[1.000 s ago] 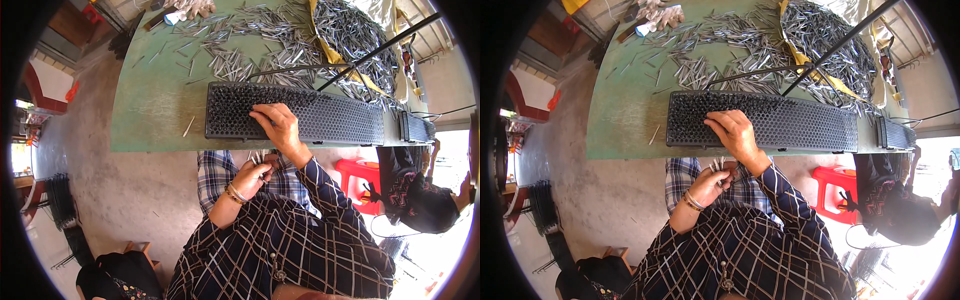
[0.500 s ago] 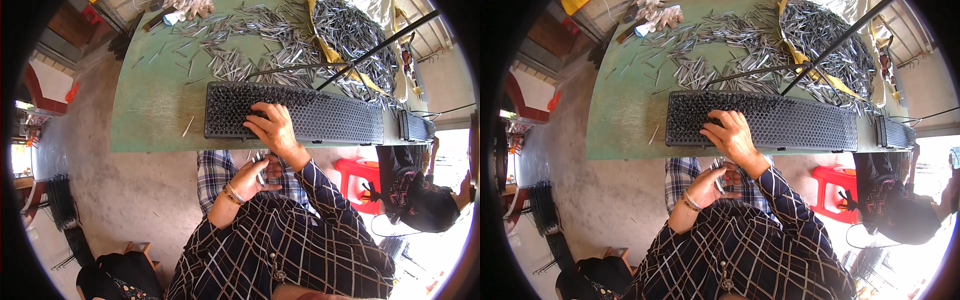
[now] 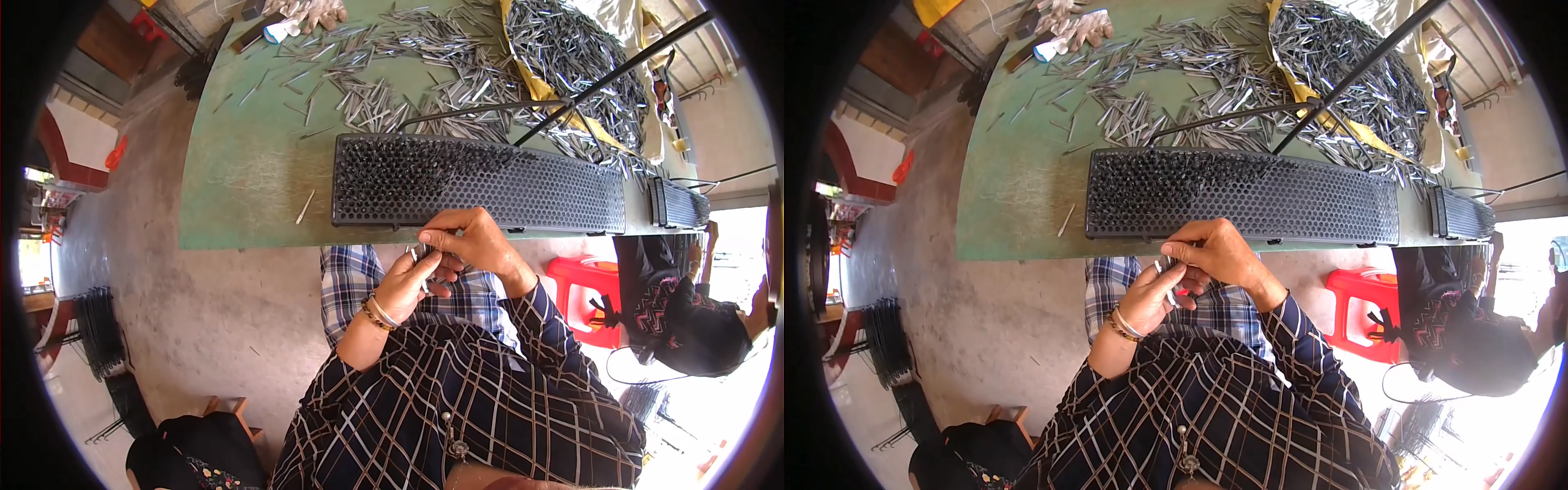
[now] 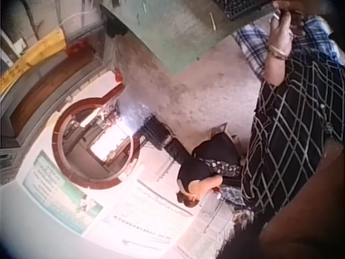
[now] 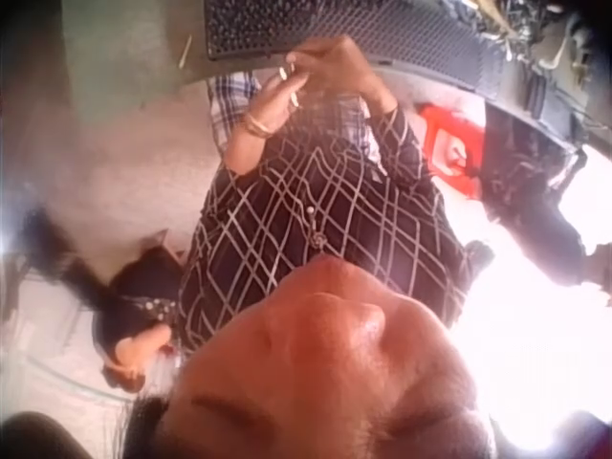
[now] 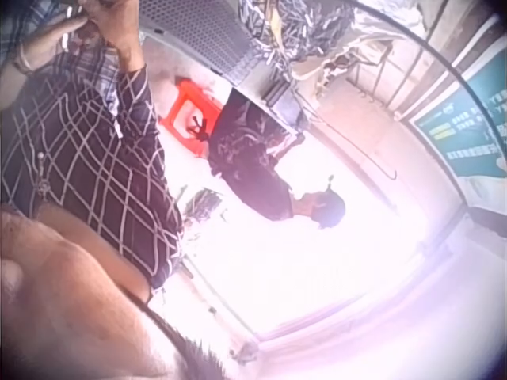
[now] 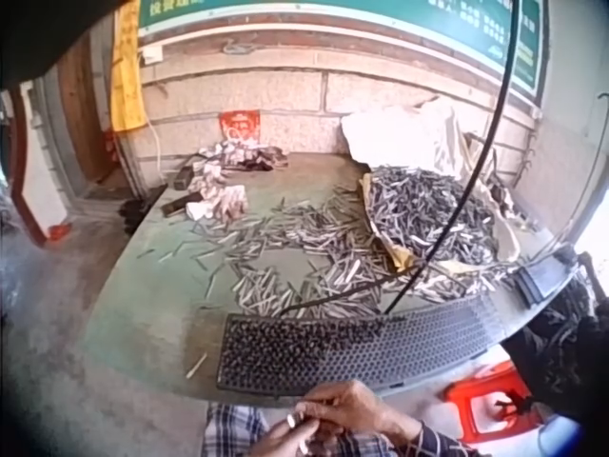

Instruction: The person is manually inserting small metal rods into the holes of a perforated metal grid strip.

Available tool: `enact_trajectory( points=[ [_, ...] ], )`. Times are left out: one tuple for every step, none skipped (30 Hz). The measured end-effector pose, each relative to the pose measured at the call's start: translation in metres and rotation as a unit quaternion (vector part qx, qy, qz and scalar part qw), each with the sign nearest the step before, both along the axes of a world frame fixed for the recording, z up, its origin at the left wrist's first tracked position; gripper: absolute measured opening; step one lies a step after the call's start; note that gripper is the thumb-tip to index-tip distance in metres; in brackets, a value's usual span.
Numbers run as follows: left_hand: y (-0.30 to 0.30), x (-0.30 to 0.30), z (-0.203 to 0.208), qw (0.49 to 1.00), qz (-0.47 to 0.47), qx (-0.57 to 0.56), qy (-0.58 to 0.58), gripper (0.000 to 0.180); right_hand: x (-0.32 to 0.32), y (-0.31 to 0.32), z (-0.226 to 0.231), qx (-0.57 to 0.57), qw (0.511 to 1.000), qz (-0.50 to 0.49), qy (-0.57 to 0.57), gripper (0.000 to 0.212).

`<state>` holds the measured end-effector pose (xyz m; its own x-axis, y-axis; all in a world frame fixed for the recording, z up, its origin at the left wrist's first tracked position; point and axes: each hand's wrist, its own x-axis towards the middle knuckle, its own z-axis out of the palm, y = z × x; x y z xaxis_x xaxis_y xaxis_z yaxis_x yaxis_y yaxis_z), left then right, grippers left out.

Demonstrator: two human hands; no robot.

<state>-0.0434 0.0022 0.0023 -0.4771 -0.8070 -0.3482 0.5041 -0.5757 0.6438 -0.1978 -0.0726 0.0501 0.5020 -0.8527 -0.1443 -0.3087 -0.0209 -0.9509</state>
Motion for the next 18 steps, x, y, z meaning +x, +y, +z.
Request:
enact_trajectory(
  points=[
    [-0.001,0.000,0.001,1.000,0.000,-0.001,0.000,0.033,0.000,-0.001,0.001,-0.013,1.000,-0.004,0.010,0.019],
    [-0.003,0.001,0.001,1.000,-0.004,-0.012,-0.001,0.035,0.001,-0.002,0.002,-0.013,1.000,-0.004,0.010,0.019],
    [-0.004,0.001,0.001,1.000,-0.007,-0.023,-0.001,0.037,0.003,-0.003,0.004,0.030,0.998,-0.052,-0.028,0.019],
    [-0.006,0.002,0.001,1.000,-0.007,-0.023,-0.001,0.037,0.004,-0.004,0.005,0.074,0.990,-0.099,-0.065,0.019],
    [-0.007,0.003,0.001,1.000,0.002,-0.022,0.005,0.038,0.005,-0.007,0.006,0.073,0.990,-0.099,-0.066,0.019],
    [-0.007,0.003,0.002,1.000,0.011,-0.021,0.011,0.038,0.005,-0.012,0.007,-0.006,0.991,-0.120,-0.056,0.017],
    [-0.007,0.003,0.002,1.000,0.011,-0.021,0.011,0.038,0.006,-0.016,0.007,-0.084,0.985,-0.141,-0.046,0.016],
    [-0.006,0.003,0.002,1.000,0.016,-0.017,0.010,0.039,0.010,-0.021,0.004,-0.094,0.982,-0.154,-0.064,0.016],
    [-0.006,0.003,0.001,1.000,0.021,-0.013,0.009,0.039,0.012,-0.023,0.003,-0.094,0.981,-0.154,-0.064,0.016],
    [-0.005,0.003,0.000,1.000,0.021,-0.013,0.009,0.039,0.015,-0.025,0.004,-0.110,0.980,-0.165,-0.033,0.017],
    [-0.004,0.001,-0.002,1.000,0.021,-0.005,0.021,0.038,0.017,-0.028,0.005,-0.127,0.976,-0.175,-0.002,0.017],
    [-0.003,0.000,-0.002,0.999,0.021,0.003,0.033,0.037,0.018,-0.031,-0.001,-0.156,0.972,-0.171,0.027,0.018],
    [-0.003,0.000,-0.002,0.999,0.021,0.002,0.033,0.037,0.018,-0.031,-0.003,-0.157,0.972,-0.171,0.027,0.018],
    [-0.002,0.000,-0.001,0.999,0.017,0.013,0.027,0.036,0.018,-0.030,-0.005,-0.178,0.967,-0.176,0.036,0.018],
    [-0.002,0.001,-0.002,0.999,0.013,0.025,0.022,0.035,0.019,-0.030,-0.007,-0.200,0.962,-0.182,0.045,0.018],
    [-0.001,0.001,-0.003,0.999,0.014,0.025,0.022,0.035,0.019,-0.029,-0.008,-0.200,0.962,-0.181,0.044,0.018],
    [-0.001,0.001,-0.005,0.999,0.014,0.031,0.024,0.034,0.020,-0.029,-0.009,-0.224,0.957,-0.180,0.040,0.018],
    [-0.001,0.002,-0.006,0.999,0.014,0.037,0.027,0.033,0.020,-0.028,-0.011,-0.248,0.951,-0.179,0.036,0.018]
  ],
)
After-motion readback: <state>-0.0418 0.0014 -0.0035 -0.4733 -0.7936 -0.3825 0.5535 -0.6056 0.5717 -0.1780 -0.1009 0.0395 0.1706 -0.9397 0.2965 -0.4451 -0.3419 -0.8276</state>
